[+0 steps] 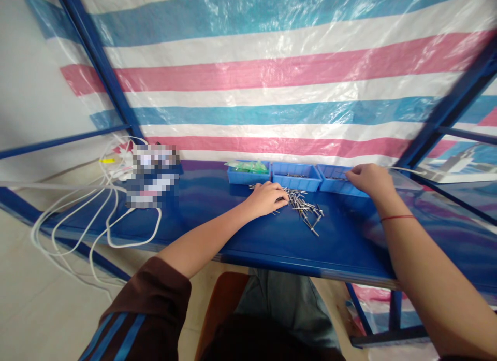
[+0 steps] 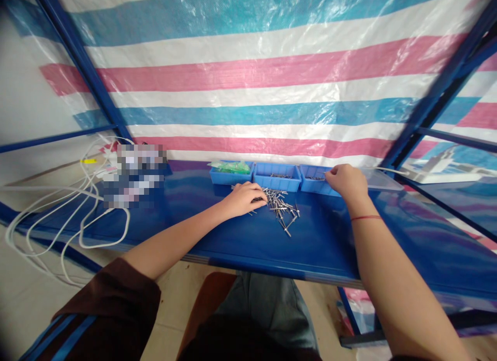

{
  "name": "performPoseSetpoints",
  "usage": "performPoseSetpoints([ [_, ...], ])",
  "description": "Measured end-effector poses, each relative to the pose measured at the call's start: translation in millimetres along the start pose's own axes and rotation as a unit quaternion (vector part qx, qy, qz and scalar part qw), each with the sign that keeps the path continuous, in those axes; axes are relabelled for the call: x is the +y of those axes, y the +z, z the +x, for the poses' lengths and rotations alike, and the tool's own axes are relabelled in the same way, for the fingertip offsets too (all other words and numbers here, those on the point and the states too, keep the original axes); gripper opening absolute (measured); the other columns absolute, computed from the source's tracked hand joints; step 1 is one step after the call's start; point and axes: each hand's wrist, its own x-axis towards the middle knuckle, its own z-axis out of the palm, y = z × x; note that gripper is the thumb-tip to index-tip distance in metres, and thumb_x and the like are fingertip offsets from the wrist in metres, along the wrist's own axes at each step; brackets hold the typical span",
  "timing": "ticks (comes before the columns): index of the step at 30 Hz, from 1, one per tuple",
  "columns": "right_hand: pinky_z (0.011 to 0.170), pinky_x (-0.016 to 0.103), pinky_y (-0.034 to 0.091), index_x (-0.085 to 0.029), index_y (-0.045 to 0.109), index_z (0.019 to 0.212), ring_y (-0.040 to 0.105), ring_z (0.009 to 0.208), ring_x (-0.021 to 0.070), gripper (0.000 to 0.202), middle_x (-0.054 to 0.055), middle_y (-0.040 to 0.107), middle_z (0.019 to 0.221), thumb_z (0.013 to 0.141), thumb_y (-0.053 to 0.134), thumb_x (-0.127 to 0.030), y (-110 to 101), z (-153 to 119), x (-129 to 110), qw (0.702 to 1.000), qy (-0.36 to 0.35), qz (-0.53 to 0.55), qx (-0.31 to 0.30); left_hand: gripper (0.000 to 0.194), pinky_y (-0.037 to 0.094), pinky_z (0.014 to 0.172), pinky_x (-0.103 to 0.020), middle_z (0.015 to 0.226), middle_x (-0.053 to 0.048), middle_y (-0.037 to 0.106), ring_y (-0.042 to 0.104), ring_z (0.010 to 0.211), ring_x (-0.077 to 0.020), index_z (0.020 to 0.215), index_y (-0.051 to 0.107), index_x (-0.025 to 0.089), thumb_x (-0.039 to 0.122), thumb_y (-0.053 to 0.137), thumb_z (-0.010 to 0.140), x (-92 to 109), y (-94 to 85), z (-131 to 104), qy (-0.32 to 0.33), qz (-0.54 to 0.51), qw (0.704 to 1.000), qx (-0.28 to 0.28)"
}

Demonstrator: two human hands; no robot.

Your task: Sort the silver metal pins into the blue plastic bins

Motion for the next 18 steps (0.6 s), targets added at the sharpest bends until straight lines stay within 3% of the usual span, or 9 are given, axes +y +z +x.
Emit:
performPoseSetpoints([
  [3,0.063,0.035,0.038,-0.012,0.073,0.091,0.063,0.085,0.0319,0.035,0.023,0.069,0.091,0.078,0.051,-0.036,2.0,0.7,2.0,0.999,0.013,-0.027,-0.038,0.018,0.035,0.080,-0.034,0.102,-0.002,0.063,0.053,0.099,-0.0212,0.092,0.068,0.026,0.034,0.052,0.089,1.0,-0.3,-0.3,0.012,0.005,1.000,0.014],
  [6,0.068,0.037,0.041,-0.016,0.071,0.099,0.062,0.092,0.0342,0.036,0.020,0.069,0.099,0.080,0.050,-0.037,-0.2,2.0,0.8,0.998,0.032,-0.044,-0.014,0.018,0.035,0.081,-0.033,0.101,-0.002,0.064,0.055,0.097,-0.0202,0.092,0.067,0.024,0.034,0.051,0.089,1.5,-0.9,0.3,0.017,-0.004,0.999,0.041],
  [8,0.073,0.037,0.042,-0.014,0.070,0.100,0.063,0.093,0.0330,0.035,0.018,0.069,0.099,0.080,0.050,-0.036,-2.0,1.9,-4.6,1.000,0.005,-0.010,0.025,0.019,0.036,0.081,-0.031,0.099,-0.002,0.066,0.057,0.095,-0.0188,0.091,0.066,0.022,0.032,0.050,0.090,1.2,-1.5,1.6,0.017,-0.033,0.997,0.068],
  [10,0.076,0.036,0.043,-0.013,0.070,0.094,0.063,0.089,0.0286,0.032,0.015,0.070,0.095,0.081,0.051,-0.036,-2.0,-1.8,-16.4,0.993,-0.068,0.093,0.017,0.019,0.039,0.079,-0.029,0.095,-0.002,0.067,0.059,0.090,-0.0163,0.092,0.065,0.020,0.029,0.049,0.091,0.7,-2.0,3.4,0.018,-0.090,0.991,0.097],
  [11,0.077,0.034,0.044,-0.014,0.070,0.090,0.063,0.086,0.0260,0.032,0.013,0.071,0.093,0.081,0.051,-0.037,-1.0,-5.7,-24.6,0.979,-0.119,0.164,-0.012,0.018,0.040,0.078,-0.027,0.093,-0.002,0.068,0.060,0.087,-0.0150,0.092,0.064,0.019,0.027,0.048,0.091,0.6,-2.1,4.4,0.015,-0.125,0.986,0.111],
  [13,0.075,0.032,0.046,-0.016,0.070,0.086,0.063,0.083,0.0222,0.035,0.009,0.071,0.091,0.081,0.052,-0.046,3.0,-17.7,-44.5,0.917,-0.233,0.303,-0.112,0.017,0.042,0.075,-0.025,0.089,-0.002,0.068,0.061,0.081,-0.0135,0.092,0.064,0.017,0.026,0.049,0.090,0.5,-1.8,6.0,-0.002,-0.194,0.972,0.131],
  [15,0.072,0.031,0.047,-0.019,0.070,0.087,0.062,0.079,0.0198,0.037,0.006,0.070,0.088,0.079,0.056,-0.052,8.7,-32.7,-65.0,0.861,-0.313,0.356,-0.182,0.016,0.044,0.073,-0.025,0.086,-0.002,0.069,0.062,0.079,-0.0135,0.090,0.064,0.017,0.026,0.052,0.088,0.5,-0.8,7.3,-0.029,-0.252,0.956,0.146],
  [18,0.062,0.030,0.045,-0.017,0.069,0.080,0.058,0.066,0.0161,0.038,0.004,0.067,0.074,0.077,0.058,-0.054,18.2,-51.4,-87.8,0.833,-0.336,0.395,-0.191,0.013,0.046,0.074,-0.026,0.083,-0.002,0.069,0.063,0.078,-0.0136,0.089,0.062,0.016,0.026,0.056,0.085,-0.7,1.7,9.2,-0.071,-0.328,0.926,0.171],
])
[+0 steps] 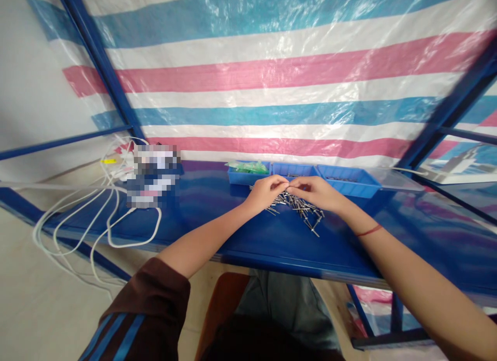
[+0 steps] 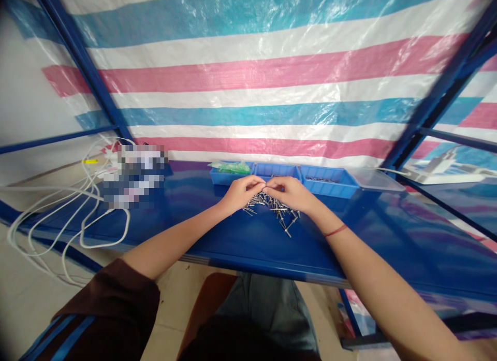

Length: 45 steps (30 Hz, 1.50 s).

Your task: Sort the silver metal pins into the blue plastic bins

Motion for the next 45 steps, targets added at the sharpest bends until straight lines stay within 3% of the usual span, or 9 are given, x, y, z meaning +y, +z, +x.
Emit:
performPoseSetpoints([
  [4,0.059,0.030,0.046,-0.016,0.067,0.085,0.058,0.063,0.0150,0.038,0.006,0.068,0.076,0.073,0.064,-0.052,16.0,1.9,-3.4,0.992,0.017,0.101,0.069,0.014,0.046,0.070,-0.026,0.071,-0.001,0.065,0.061,0.067,-0.0114,0.085,0.056,0.014,0.026,0.061,0.081,-3.5,0.5,3.3,-0.057,-0.114,0.992,0.021],
  [8,0.058,0.028,0.046,-0.017,0.067,0.094,0.056,0.061,0.0126,0.038,0.006,0.070,0.081,0.071,0.068,-0.047,17.0,1.3,-7.3,0.978,0.041,0.186,0.083,0.016,0.044,0.065,-0.024,0.066,0.001,0.061,0.058,0.062,-0.0086,0.082,0.050,0.014,0.025,0.062,0.081,-1.0,-1.0,5.8,-0.087,-0.217,0.972,0.004],
  [16,0.052,0.024,0.038,-0.018,0.069,0.088,0.049,0.056,0.0098,0.029,0.001,0.063,0.067,0.074,0.067,-0.043,18.6,1.0,-11.7,0.959,0.047,0.251,0.122,0.029,0.041,0.062,-0.022,0.081,-0.005,0.065,0.058,0.068,-0.0081,0.099,0.054,0.014,0.035,0.063,0.081,4.3,0.6,3.7,-0.174,-0.338,0.922,-0.069],
  [22,0.051,0.025,0.038,-0.017,0.068,0.082,0.046,0.053,0.0089,0.029,-0.001,0.061,0.063,0.070,0.070,-0.044,17.0,2.8,-14.1,0.956,0.041,0.204,0.208,0.029,0.039,0.061,-0.021,0.098,-0.009,0.065,0.056,0.073,-0.0088,0.099,0.061,0.013,0.035,0.063,0.081,3.6,0.0,3.9,-0.165,-0.305,0.933,-0.100],
  [27,0.049,0.025,0.036,-0.017,0.069,0.089,0.045,0.051,0.0083,0.033,-0.001,0.061,0.063,0.068,0.072,-0.042,14.3,1.2,-16.5,0.959,0.053,0.212,0.180,0.029,0.037,0.059,-0.020,0.092,-0.006,0.063,0.052,0.069,-0.0067,0.099,0.063,0.014,0.036,0.063,0.081,0.0,-0.4,4.1,-0.162,-0.320,0.929,-0.092],
  [34,0.053,0.027,0.040,-0.018,0.069,0.083,0.048,0.054,0.0093,0.027,0.000,0.063,0.066,0.069,0.071,-0.041,12.8,0.6,-19.6,0.964,0.042,0.183,0.186,0.025,0.036,0.057,-0.020,0.095,-0.007,0.062,0.053,0.069,-0.0069,0.100,0.063,0.014,0.033,0.058,0.084,5.6,0.1,2.5,-0.183,-0.346,0.914,-0.103],
  [40,0.053,0.029,0.040,-0.020,0.070,0.088,0.049,0.056,0.0125,0.030,0.003,0.067,0.076,0.074,0.064,-0.046,12.8,1.3,-12.1,0.974,0.018,0.095,0.204,0.024,0.040,0.058,-0.022,0.082,-0.004,0.063,0.053,0.065,-0.0080,0.097,0.063,0.013,0.028,0.063,0.079,4.1,-0.6,4.5,-0.133,-0.260,0.956,-0.030],
  [42,0.058,0.031,0.043,-0.020,0.070,0.086,0.054,0.063,0.0152,0.029,0.005,0.068,0.081,0.077,0.061,-0.046,12.9,1.4,-9.5,0.976,-0.004,0.027,0.214,0.021,0.044,0.066,-0.024,0.086,-0.006,0.065,0.057,0.072,-0.0099,0.093,0.063,0.013,0.026,0.065,0.078,0.6,0.1,6.1,-0.102,-0.233,0.967,0.001],
  [45,0.065,0.033,0.047,-0.020,0.070,0.081,0.059,0.074,0.0196,0.027,0.007,0.069,0.084,0.081,0.056,-0.043,11.0,2.0,-7.6,0.981,-0.030,-0.059,0.182,0.023,0.046,0.078,-0.028,0.091,-0.007,0.066,0.060,0.081,-0.0130,0.098,0.061,0.012,0.025,0.064,0.078,-3.8,0.9,7.3,-0.062,-0.192,0.979,0.018],
])
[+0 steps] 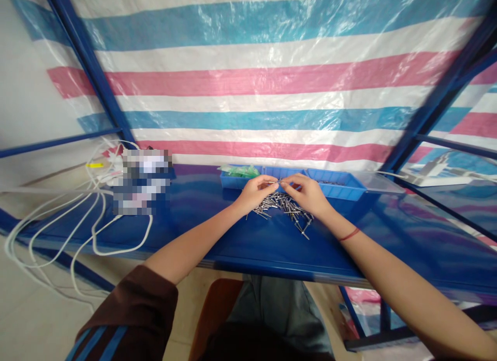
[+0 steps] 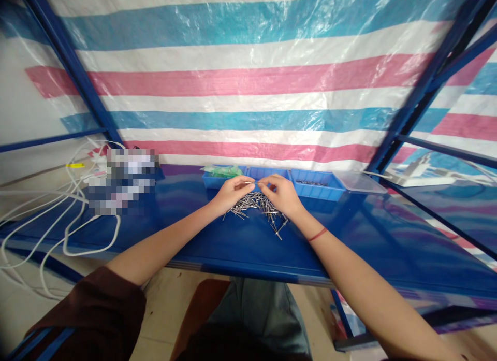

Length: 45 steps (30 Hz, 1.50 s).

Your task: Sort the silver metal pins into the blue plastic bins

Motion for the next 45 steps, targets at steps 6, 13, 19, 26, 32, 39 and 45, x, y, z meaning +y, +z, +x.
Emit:
performPoseSetpoints([
  [6,0.068,0.035,0.046,-0.018,0.069,0.081,0.060,0.068,0.0213,0.026,0.010,0.070,0.084,0.081,0.051,-0.036,-32.3,9.5,18.9,0.982,0.063,-0.151,0.094,0.046,0.043,0.085,-0.033,0.098,-0.007,0.065,0.059,0.086,-0.0161,0.129,0.046,0.018,0.032,0.055,0.086,4.7,-4.1,-6.6,0.100,0.248,0.960,-0.079],
  [13,0.070,0.040,0.045,-0.012,0.072,0.090,0.062,0.084,0.0330,0.032,0.020,0.065,0.093,0.077,0.051,-0.032,-89.2,6.0,68.1,0.895,0.185,-0.390,0.116,0.029,0.036,0.087,-0.038,0.115,-0.005,0.062,0.051,0.106,-0.0256,0.107,0.066,0.025,0.041,0.052,0.087,2.4,-6.3,-13.3,0.115,0.464,0.856,-0.196],
  [19,0.079,0.039,0.045,-0.013,0.069,0.101,0.060,0.092,0.0305,0.036,0.017,0.064,0.094,0.079,0.050,-0.035,-76.6,6.6,64.0,0.915,0.103,-0.370,0.123,0.019,0.032,0.080,-0.032,0.100,-0.003,0.066,0.054,0.099,-0.0212,0.092,0.067,0.024,0.032,0.050,0.090,2.1,-5.8,-14.1,0.134,0.490,0.839,-0.195],
  [26,0.071,0.034,0.046,-0.017,0.070,0.086,0.059,0.071,0.0207,0.027,0.010,0.066,0.088,0.082,0.049,-0.033,-43.5,8.7,29.2,0.969,-0.012,-0.244,-0.027,0.018,0.028,0.080,-0.032,0.104,-0.001,0.066,0.052,0.100,-0.0208,0.098,0.066,0.026,0.030,0.050,0.090,3.3,-2.9,-14.4,0.133,0.499,0.833,-0.200],
  [32,0.070,0.034,0.046,-0.019,0.070,0.080,0.060,0.073,0.0209,0.023,0.008,0.069,0.085,0.082,0.051,-0.031,-26.9,5.2,17.3,0.977,-0.045,-0.176,-0.113,0.018,0.026,0.080,-0.034,0.099,-0.002,0.066,0.052,0.095,-0.0202,0.091,0.069,0.024,0.028,0.051,0.090,5.7,-0.8,-15.5,0.130,0.509,0.828,-0.196],
  [39,0.069,0.033,0.047,-0.022,0.072,0.082,0.060,0.069,0.0183,0.019,0.004,0.070,0.082,0.078,0.054,-0.027,-24.7,2.4,12.1,0.978,-0.044,-0.106,-0.177,0.023,0.027,0.083,-0.034,0.094,-0.003,0.065,0.053,0.094,-0.0196,0.089,0.066,0.022,0.029,0.045,0.093,9.0,-0.2,-18.0,0.153,0.513,0.830,-0.154],
  [45,0.065,0.031,0.048,-0.019,0.069,0.087,0.061,0.070,0.0177,0.025,0.004,0.070,0.081,0.080,0.057,-0.040,-17.8,-1.3,3.1,0.980,-0.004,0.006,-0.200,0.018,0.037,0.080,-0.030,0.092,-0.003,0.067,0.059,0.087,-0.0173,0.091,0.063,0.020,0.027,0.046,0.091,6.4,-1.1,-12.6,0.130,0.400,0.902,-0.097],
])
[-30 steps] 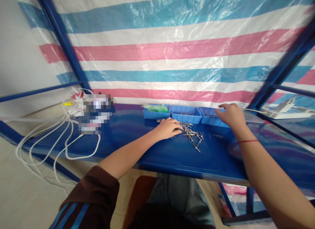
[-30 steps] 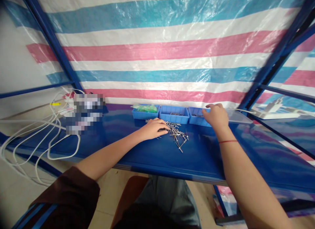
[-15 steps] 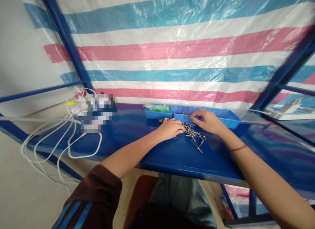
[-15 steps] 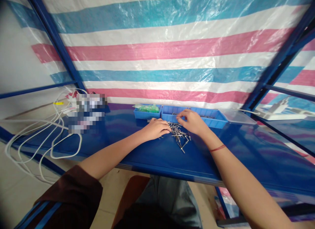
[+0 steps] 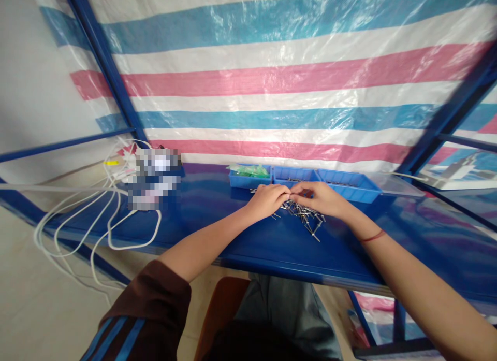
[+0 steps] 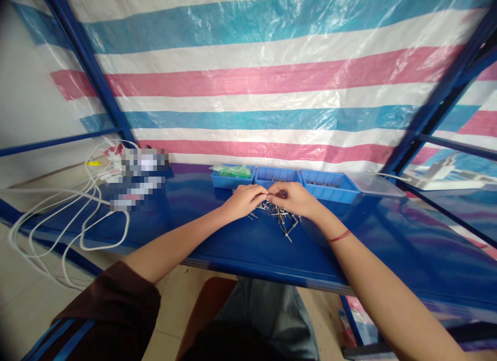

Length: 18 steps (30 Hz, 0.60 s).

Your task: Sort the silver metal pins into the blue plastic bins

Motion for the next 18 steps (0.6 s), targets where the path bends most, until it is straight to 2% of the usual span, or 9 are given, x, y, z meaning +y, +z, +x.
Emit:
performPoseSetpoints([
  [2,0.065,0.031,0.048,-0.019,0.069,0.088,0.063,0.072,0.0183,0.028,0.005,0.070,0.083,0.080,0.058,-0.044,1.7,0.9,-3.0,0.999,0.010,0.029,0.041,0.014,0.041,0.076,-0.027,0.089,-0.003,0.067,0.061,0.083,-0.0156,0.090,0.061,0.018,0.025,0.049,0.089,-1.2,1.4,1.9,-0.034,-0.108,0.993,0.027],
  [4,0.068,0.033,0.049,-0.019,0.069,0.088,0.064,0.076,0.0192,0.030,0.007,0.071,0.086,0.080,0.059,-0.046,2.3,1.9,-4.8,0.996,0.010,0.054,0.072,0.011,0.044,0.074,-0.026,0.085,-0.004,0.067,0.062,0.079,-0.0143,0.088,0.059,0.016,0.025,0.053,0.086,-1.6,3.1,3.5,-0.068,-0.213,0.973,0.057],
  [7,0.070,0.034,0.050,-0.019,0.068,0.086,0.064,0.077,0.0197,0.030,0.008,0.071,0.087,0.079,0.060,-0.047,2.5,2.9,-4.7,0.994,0.008,0.075,0.084,0.012,0.046,0.073,-0.026,0.079,-0.005,0.067,0.062,0.073,-0.0125,0.084,0.057,0.014,0.026,0.057,0.084,-1.4,4.7,5.4,-0.101,-0.312,0.941,0.082],
  [10,0.067,0.033,0.050,-0.019,0.066,0.088,0.064,0.076,0.0197,0.030,0.007,0.071,0.085,0.079,0.060,-0.047,3.4,2.9,-3.1,0.994,0.004,0.075,0.079,0.015,0.047,0.073,-0.027,0.078,-0.005,0.067,0.061,0.071,-0.0115,0.081,0.058,0.013,0.028,0.057,0.084,-1.0,5.0,6.2,-0.108,-0.337,0.931,0.086],
  [13,0.065,0.032,0.049,-0.018,0.065,0.087,0.064,0.074,0.0196,0.028,0.007,0.070,0.082,0.081,0.059,-0.045,4.3,2.7,-3.1,0.996,-0.001,0.042,0.075,0.017,0.048,0.074,-0.028,0.080,-0.005,0.067,0.062,0.074,-0.0126,0.081,0.061,0.013,0.030,0.058,0.083,-0.5,5.5,6.5,-0.109,-0.315,0.939,0.089],
  [16,0.063,0.032,0.048,-0.018,0.063,0.085,0.061,0.070,0.0184,0.028,0.006,0.068,0.078,0.082,0.057,-0.045,4.9,3.2,-3.8,0.996,0.007,0.018,0.085,0.019,0.050,0.077,-0.029,0.088,-0.007,0.069,0.064,0.081,-0.0143,0.087,0.062,0.014,0.031,0.062,0.081,0.3,6.1,6.6,-0.094,-0.314,0.939,0.104],
  [18,0.062,0.032,0.047,-0.017,0.061,0.085,0.059,0.067,0.0172,0.029,0.005,0.065,0.075,0.082,0.057,-0.046,5.4,4.0,-3.6,0.995,0.019,0.045,0.089,0.020,0.051,0.078,-0.029,0.090,-0.007,0.069,0.065,0.083,-0.0151,0.092,0.061,0.014,0.029,0.064,0.079,1.3,5.3,6.5,-0.078,-0.305,0.942,0.120],
])
